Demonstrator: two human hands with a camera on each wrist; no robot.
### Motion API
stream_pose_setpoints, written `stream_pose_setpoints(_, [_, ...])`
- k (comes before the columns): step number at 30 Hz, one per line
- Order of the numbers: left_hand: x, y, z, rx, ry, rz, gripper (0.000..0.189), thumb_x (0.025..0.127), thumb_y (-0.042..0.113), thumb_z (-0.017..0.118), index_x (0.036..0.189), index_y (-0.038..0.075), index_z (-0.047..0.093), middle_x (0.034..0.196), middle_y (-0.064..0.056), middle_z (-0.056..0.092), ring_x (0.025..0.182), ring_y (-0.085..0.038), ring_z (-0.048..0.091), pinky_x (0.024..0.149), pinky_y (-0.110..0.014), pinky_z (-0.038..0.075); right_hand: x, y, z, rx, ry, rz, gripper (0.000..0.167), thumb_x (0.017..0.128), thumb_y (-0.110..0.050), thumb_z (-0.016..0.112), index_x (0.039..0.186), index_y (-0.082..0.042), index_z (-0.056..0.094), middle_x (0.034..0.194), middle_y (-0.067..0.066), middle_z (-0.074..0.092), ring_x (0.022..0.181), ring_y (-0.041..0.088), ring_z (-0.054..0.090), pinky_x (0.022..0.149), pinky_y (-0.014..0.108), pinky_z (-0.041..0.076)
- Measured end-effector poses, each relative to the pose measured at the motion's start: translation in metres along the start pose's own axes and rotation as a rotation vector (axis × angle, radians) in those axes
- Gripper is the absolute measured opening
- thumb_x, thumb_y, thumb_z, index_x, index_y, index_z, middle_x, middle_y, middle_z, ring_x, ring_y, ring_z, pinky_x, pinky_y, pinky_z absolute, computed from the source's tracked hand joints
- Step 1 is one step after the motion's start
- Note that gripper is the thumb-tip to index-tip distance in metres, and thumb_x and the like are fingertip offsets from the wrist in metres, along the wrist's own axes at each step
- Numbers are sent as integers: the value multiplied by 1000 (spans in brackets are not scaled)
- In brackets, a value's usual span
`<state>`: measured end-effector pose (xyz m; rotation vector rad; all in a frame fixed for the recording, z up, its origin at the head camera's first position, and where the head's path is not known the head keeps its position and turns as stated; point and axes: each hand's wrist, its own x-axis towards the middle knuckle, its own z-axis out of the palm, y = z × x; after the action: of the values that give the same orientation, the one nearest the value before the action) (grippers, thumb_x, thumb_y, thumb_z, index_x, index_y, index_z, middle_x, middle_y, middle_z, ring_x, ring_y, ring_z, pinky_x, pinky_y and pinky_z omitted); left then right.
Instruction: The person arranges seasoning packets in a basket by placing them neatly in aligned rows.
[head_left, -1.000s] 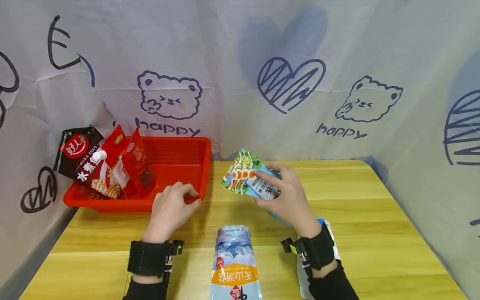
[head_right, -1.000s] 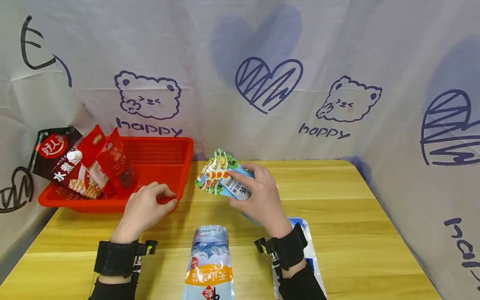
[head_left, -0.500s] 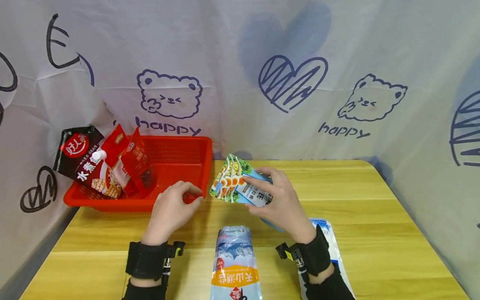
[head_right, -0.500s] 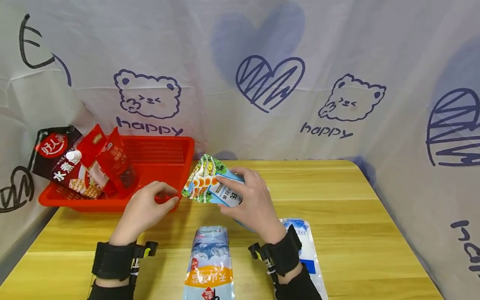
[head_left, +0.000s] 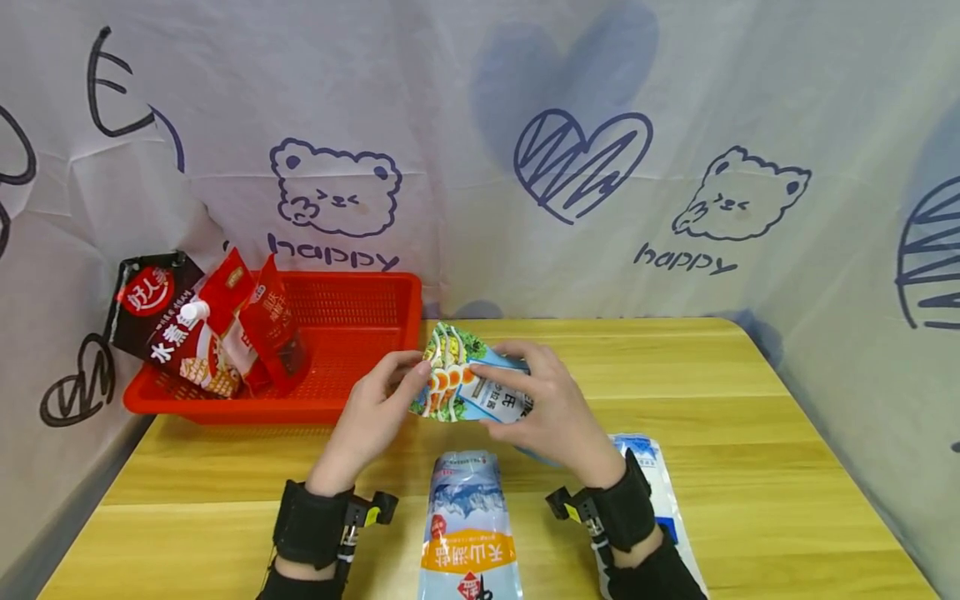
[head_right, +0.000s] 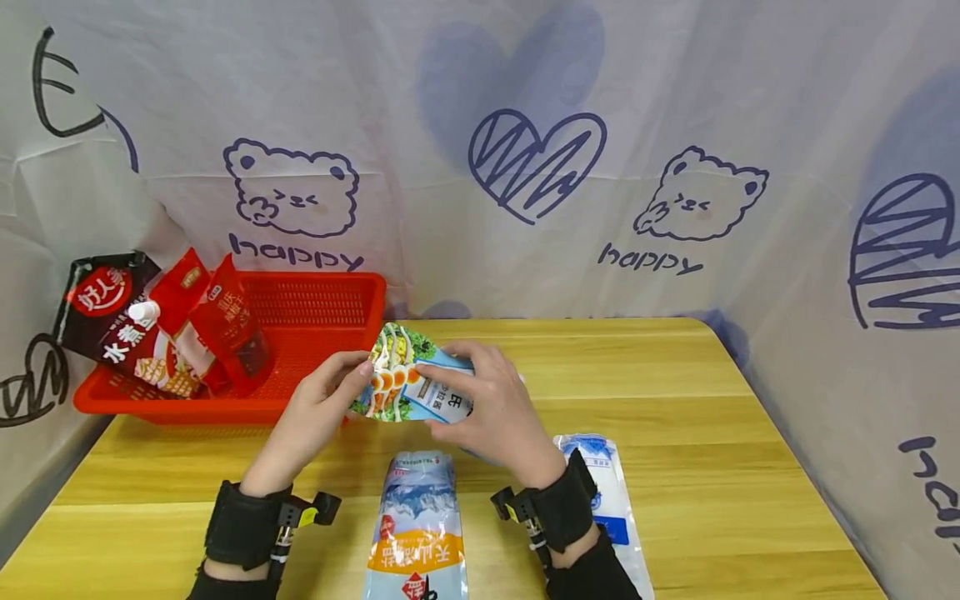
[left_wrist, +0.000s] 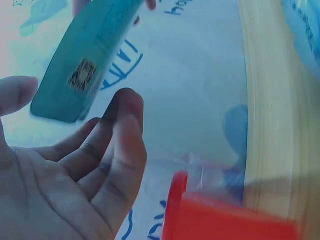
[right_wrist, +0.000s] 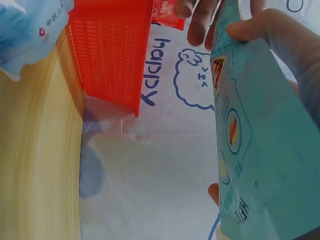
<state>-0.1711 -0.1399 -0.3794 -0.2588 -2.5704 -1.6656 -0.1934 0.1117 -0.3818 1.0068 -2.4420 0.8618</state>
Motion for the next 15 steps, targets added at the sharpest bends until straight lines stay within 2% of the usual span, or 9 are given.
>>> stream_pose_setpoints(5, [1,3,7,-102,-63,-30,48,106,39,60,140,7,53,111,-15,69,81,-24,66,70,-39,61,0,-3,3,26,-24,-36,66,72,-24,96,134,-25,72,143,13,56,129,32,52,100,51,51])
stream_pose_setpoints(10, [0,3,9,-187,-93,-52,49,106,35,60,141,4,47,115,-17,65,90,-21,69,76,-29,60,0,-4,6,47,-34,-82,65,73,-25,95,134,-23,72,143,14,56,130,32,52,99,50,52])
stream_pose_setpoints(15, [0,3,8,-213,-84,-41,47,108,31,58,142,2,44,118,-19,64,93,-23,68,78,-28,59,0,-4,7,45,-39,-85,69,74,-24,95,138,-23,69,146,14,55,132,32,52,100,51,51])
